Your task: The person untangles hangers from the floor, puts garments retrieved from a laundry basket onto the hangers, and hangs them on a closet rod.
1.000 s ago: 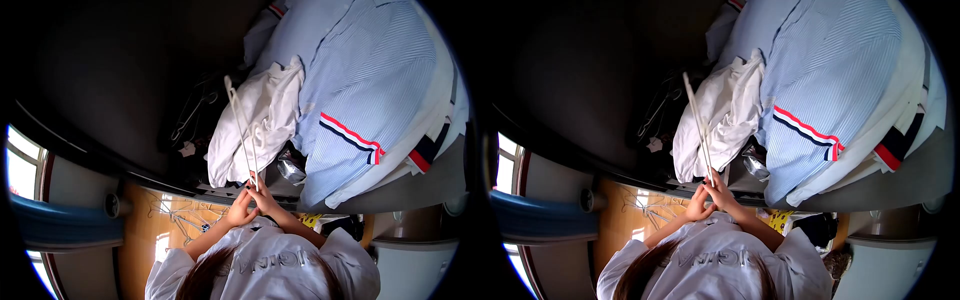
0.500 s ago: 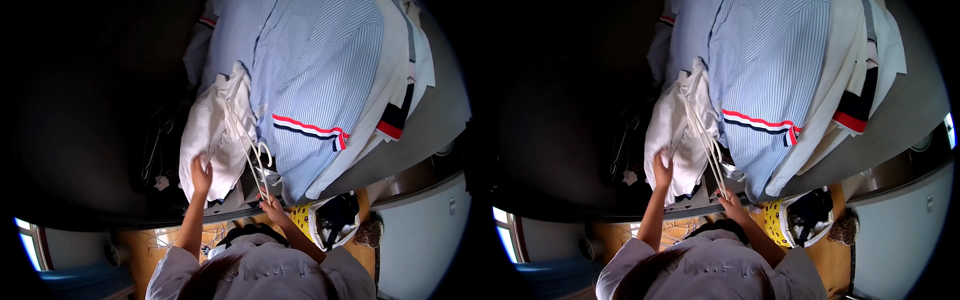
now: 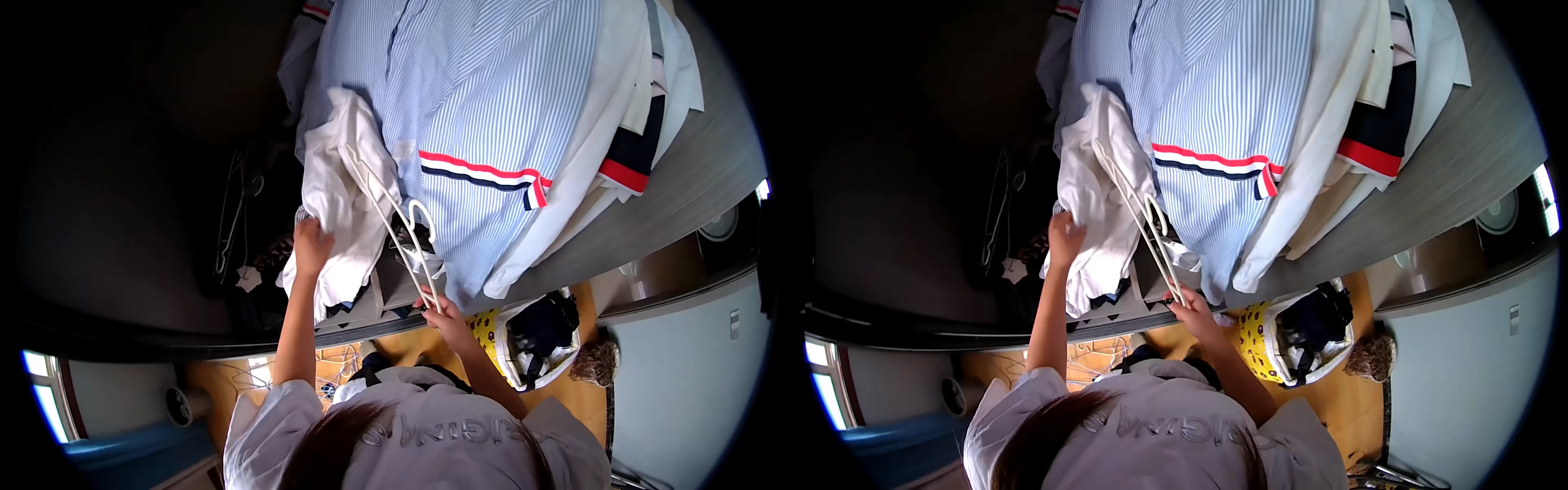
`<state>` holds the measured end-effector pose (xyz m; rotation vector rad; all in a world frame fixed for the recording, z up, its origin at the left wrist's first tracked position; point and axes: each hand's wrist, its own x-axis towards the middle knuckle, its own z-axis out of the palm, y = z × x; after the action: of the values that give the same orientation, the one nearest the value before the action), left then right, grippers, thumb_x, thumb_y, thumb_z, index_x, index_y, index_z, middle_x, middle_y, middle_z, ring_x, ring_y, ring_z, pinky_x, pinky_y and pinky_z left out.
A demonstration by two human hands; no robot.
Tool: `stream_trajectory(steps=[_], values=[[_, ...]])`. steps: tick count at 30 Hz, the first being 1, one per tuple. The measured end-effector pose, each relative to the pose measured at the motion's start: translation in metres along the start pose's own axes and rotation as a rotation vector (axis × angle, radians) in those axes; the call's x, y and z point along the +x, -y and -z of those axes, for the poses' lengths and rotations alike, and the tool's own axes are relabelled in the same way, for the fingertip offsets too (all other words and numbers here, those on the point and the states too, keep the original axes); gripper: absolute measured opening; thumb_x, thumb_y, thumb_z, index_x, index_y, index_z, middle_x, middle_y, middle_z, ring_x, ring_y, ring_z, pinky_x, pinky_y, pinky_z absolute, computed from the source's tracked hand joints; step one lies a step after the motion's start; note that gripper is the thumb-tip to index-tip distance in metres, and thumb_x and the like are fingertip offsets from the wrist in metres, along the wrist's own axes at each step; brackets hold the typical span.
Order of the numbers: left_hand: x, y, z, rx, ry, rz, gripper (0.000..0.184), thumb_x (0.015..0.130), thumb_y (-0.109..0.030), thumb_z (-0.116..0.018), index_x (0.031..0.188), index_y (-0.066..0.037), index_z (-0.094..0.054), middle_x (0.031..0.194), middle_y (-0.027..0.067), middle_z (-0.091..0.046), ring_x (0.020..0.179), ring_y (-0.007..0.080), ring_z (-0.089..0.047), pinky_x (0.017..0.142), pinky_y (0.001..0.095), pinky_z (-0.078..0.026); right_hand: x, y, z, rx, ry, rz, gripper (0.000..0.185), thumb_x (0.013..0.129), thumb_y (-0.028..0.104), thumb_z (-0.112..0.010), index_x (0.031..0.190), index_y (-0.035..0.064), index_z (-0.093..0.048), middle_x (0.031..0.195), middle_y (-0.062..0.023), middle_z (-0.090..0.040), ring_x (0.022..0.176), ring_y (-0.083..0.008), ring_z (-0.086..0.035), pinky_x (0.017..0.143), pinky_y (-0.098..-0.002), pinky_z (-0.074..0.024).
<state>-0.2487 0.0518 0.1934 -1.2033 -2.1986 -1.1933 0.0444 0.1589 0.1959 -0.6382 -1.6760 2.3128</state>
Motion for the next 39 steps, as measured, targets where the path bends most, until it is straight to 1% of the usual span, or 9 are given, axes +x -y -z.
stream_trajectory(steps=[1,4,7,14,17,26,30,33,39], values=[[-0.011,-0.007,0.001,0.041,0.055,-0.172,0.019,0.066,-0.007,-0.060,0.079,0.002,-0.050,0.079,0.0141,-0.050,0.067,0.0248,-0.053,0.059,0.0320,-0.043,-0.002,0.003,0.004,-0.002,-0.001,-0.014,0.049,0.074,-0.001,-0.045,0.123,0.0041,-0.037,0.093,-0.0026,-0.050,0.060,-0.0037,-0.037,0.054,-0.0162,-0.0321],[-0.038,-0.005,-0.017,-0.679,0.177,0.434,0.019,0.063,-0.007,-0.062,0.073,0.000,-0.048,0.069,0.0076,-0.050,0.067,0.0220,-0.054,0.056,0.0290,-0.044,-0.010,0.009,0.019,-0.045,0.003,-0.163,0.046,0.076,0.001,-0.046,0.121,0.0033,-0.038,0.090,-0.0035,-0.052,0.059,-0.0038,-0.037,0.050,-0.0165,-0.0318],[-0.016,-0.027,-0.011,-1.250,-0.278,1.118,0.024,0.077,-0.027,-0.056,0.083,-0.004,-0.049,0.065,0.0033,-0.051,0.059,0.0149,-0.053,0.050,0.0231,-0.042,-0.020,0.013,0.035,0.006,-0.002,-0.294,0.042,0.078,0.003,-0.045,0.119,0.0030,-0.040,0.087,-0.0047,-0.052,0.057,-0.0036,-0.036,0.046,-0.0160,-0.0301],[0.001,-0.029,-0.039,-1.188,-0.185,0.884,0.013,0.073,-0.008,-0.049,0.083,-0.003,-0.055,0.068,0.0058,-0.057,0.051,0.0129,-0.052,0.046,0.0233,-0.042,-0.038,0.001,0.056,0.148,0.103,-0.262,0.041,0.080,0.008,-0.050,0.119,0.0037,-0.040,0.085,-0.0029,-0.054,0.053,-0.0025,-0.037,0.044,-0.0157,-0.0296],[-0.039,-0.052,-0.047,-1.025,-0.056,0.749,0.023,0.074,-0.010,-0.050,0.096,-0.002,-0.054,0.085,0.0053,-0.057,0.078,0.0157,-0.054,0.071,0.0284,-0.042,-0.043,-0.005,0.061,0.109,0.079,-0.248,0.040,0.079,0.010,-0.051,0.118,0.0046,-0.042,0.081,-0.0003,-0.052,0.052,-0.0023,-0.037,0.043,-0.0158,-0.0291],[-0.044,-0.026,-0.014,-1.735,-0.164,1.117,0.076,0.075,-0.061,-0.042,0.118,0.001,-0.039,0.122,0.0134,-0.042,0.112,0.0283,-0.040,0.096,0.0399,-0.028,-0.076,0.014,0.091,-0.018,0.171,-0.267,0.039,0.082,0.016,-0.046,0.120,0.0074,-0.041,0.070,0.0048,-0.043,0.051,-0.0016,-0.031,0.044,-0.0151,-0.0263],[-0.021,0.005,-0.016,-1.439,-0.176,1.205,0.029,0.075,-0.010,-0.048,0.102,-0.001,-0.050,0.093,0.0098,-0.056,0.085,0.0216,-0.055,0.078,0.0319,-0.044,-0.093,0.028,0.088,0.058,0.206,-0.296,0.041,0.082,0.013,-0.046,0.122,0.0071,-0.039,0.081,0.0028,-0.044,0.053,-0.0014,-0.031,0.043,-0.0147,-0.0264],[-0.013,-0.005,0.002,-1.242,-0.210,0.748,0.017,0.075,-0.010,-0.044,0.088,-0.004,-0.052,0.076,0.0052,-0.054,0.074,0.0175,-0.053,0.070,0.0292,-0.044,-0.096,0.039,0.089,0.068,0.258,-0.253,0.042,0.081,0.011,-0.046,0.123,0.0066,-0.039,0.087,0.0021,-0.044,0.054,-0.0011,-0.031,0.044,-0.0144,-0.0270],[-0.002,-0.012,0.048,-1.471,-0.254,1.082,0.023,0.080,-0.028,-0.046,0.085,-0.006,-0.050,0.072,0.0042,-0.055,0.069,0.0169,-0.054,0.066,0.0292,-0.043,-0.072,0.063,0.086,0.028,0.483,-0.145,0.046,0.079,0.006,-0.048,0.124,0.0057,-0.038,0.086,0.0015,-0.048,0.058,-0.0003,-0.034,0.048,-0.0141,-0.0272]])
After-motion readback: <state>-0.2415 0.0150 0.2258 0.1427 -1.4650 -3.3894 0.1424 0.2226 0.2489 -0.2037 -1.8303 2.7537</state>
